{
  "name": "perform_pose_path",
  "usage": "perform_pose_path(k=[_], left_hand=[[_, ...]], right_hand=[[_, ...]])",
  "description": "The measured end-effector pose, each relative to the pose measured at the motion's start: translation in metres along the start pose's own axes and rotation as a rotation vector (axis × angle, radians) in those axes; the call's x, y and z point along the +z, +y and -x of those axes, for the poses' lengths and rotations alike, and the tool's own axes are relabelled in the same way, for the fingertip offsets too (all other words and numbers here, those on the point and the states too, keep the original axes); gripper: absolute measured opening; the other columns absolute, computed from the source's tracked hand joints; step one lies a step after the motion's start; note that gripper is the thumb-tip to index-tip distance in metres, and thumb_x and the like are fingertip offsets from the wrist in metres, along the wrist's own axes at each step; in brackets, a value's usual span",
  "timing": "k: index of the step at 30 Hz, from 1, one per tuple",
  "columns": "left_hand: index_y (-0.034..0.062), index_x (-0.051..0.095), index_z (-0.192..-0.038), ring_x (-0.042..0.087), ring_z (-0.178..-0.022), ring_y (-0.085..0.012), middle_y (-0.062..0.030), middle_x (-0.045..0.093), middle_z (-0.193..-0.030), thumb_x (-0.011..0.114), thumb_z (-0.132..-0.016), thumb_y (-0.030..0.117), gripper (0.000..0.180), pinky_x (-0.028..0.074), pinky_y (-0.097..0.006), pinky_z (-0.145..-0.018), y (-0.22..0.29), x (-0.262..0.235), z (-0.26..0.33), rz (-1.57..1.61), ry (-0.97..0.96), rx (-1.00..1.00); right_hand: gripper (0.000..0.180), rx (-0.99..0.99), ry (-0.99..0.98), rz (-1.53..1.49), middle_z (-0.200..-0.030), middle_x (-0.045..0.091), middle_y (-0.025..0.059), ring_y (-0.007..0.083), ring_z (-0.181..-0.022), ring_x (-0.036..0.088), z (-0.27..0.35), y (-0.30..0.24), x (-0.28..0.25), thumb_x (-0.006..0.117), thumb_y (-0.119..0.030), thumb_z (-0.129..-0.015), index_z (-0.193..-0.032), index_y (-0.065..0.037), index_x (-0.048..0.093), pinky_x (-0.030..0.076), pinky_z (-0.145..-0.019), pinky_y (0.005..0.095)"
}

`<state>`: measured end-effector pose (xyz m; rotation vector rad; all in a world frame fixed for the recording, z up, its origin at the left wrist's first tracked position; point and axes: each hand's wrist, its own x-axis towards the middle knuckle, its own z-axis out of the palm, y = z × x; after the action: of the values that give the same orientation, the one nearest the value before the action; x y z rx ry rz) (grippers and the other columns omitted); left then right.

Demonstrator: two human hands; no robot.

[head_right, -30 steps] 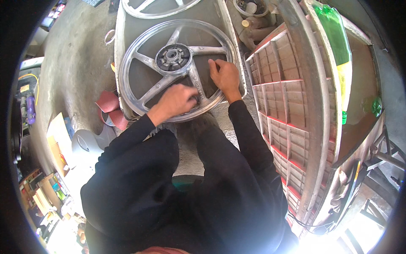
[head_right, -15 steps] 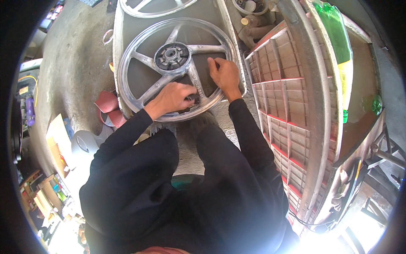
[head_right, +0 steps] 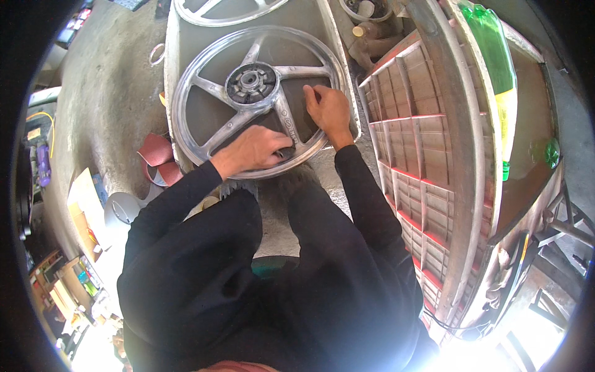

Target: The person sands the surface of a motorcycle wheel rim by hand using a small piece of sandpaper while sitting on the floor. They move the sandpaper along the rim and between the spokes, occasionally dipping it in a water container and rinsing the area to remove debris.

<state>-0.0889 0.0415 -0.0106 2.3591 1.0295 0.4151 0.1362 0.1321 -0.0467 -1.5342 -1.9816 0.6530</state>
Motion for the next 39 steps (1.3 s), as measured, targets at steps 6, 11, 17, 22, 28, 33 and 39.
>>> perform_pose_path(k=[6,11,17,22,28,33,39], left_hand=[[0.0059,0.074,-0.106,0.074,-0.084,-0.0382,-0.0161,0.076,-0.092,0.082,-0.080,0.017,0.029,0.059,-0.050,-0.073,-0.008,-0.008,-0.002,-0.029,0.142,-0.114],[0.0055,0.074,-0.108,0.074,-0.084,-0.0393,-0.0168,0.075,-0.091,0.081,-0.080,0.018,0.031,0.058,-0.050,-0.073,-0.007,-0.008,-0.003,-0.016,0.061,-0.058],[0.0057,0.075,-0.108,0.074,-0.083,-0.0393,-0.0161,0.076,-0.089,0.080,-0.082,0.019,0.029,0.059,-0.050,-0.072,0.011,-0.003,0.000,-0.037,-0.072,-0.015],[0.0078,0.074,-0.102,0.075,-0.079,-0.0377,-0.0153,0.076,-0.085,0.079,-0.082,0.023,0.026,0.060,-0.050,-0.072,-0.001,0.002,0.002,-0.064,0.193,-0.154],[0.0069,0.076,-0.108,0.074,-0.085,-0.0385,-0.0156,0.077,-0.095,0.081,-0.082,0.020,0.029,0.059,-0.050,-0.074,-0.005,-0.009,0.003,-0.038,0.065,-0.159],[0.0068,0.076,-0.109,0.074,-0.085,-0.0395,-0.0168,0.076,-0.093,0.079,-0.084,0.017,0.027,0.058,-0.051,-0.075,0.010,-0.005,0.005,0.005,-0.049,-0.044],[0.0036,0.072,-0.099,0.072,-0.081,-0.0424,-0.0207,0.073,-0.083,0.077,-0.085,0.016,0.019,0.057,-0.054,-0.071,-0.002,0.003,0.012,-0.071,0.033,-0.245]], right_hand=[[0.045,-0.003,0.008,-0.027,-0.074,0.076,0.0138,0.0326,-0.069,0.075,0.000,-0.004,0.003,0.068,-0.043,-0.105,-0.086,-0.003,0.080,0.055,-0.067,0.0420],[0.045,0.005,0.002,-0.020,-0.074,0.076,0.0134,0.0319,-0.068,0.075,0.000,-0.002,-0.001,0.068,-0.043,-0.105,-0.086,-0.004,0.080,0.055,-0.066,0.0418],[0.045,0.017,-0.009,0.006,-0.074,0.076,0.0132,0.0313,-0.068,0.075,-0.001,-0.002,-0.002,0.068,-0.042,-0.105,-0.085,-0.004,0.080,0.055,-0.066,0.0413],[0.045,0.000,-0.003,-0.014,-0.074,0.076,0.0135,0.0314,-0.069,0.075,-0.002,-0.005,0.000,0.068,-0.042,-0.105,-0.086,-0.003,0.080,0.055,-0.066,0.0412],[0.046,-0.004,0.007,-0.010,-0.074,0.076,0.0134,0.0313,-0.069,0.075,0.000,-0.002,0.001,0.067,-0.043,-0.105,-0.086,-0.003,0.080,0.055,-0.066,0.0415],[0.046,0.005,-0.016,-0.006,-0.074,0.076,0.0137,0.0314,-0.068,0.074,-0.001,0.001,0.000,0.067,-0.043,-0.105,-0.086,-0.003,0.080,0.055,-0.066,0.0415],[0.045,-0.010,-0.009,0.040,-0.071,0.074,0.0139,0.0303,-0.065,0.073,0.000,-0.003,0.003,0.068,-0.041,-0.105,-0.084,-0.003,0.079,0.053,-0.064,0.0411]])
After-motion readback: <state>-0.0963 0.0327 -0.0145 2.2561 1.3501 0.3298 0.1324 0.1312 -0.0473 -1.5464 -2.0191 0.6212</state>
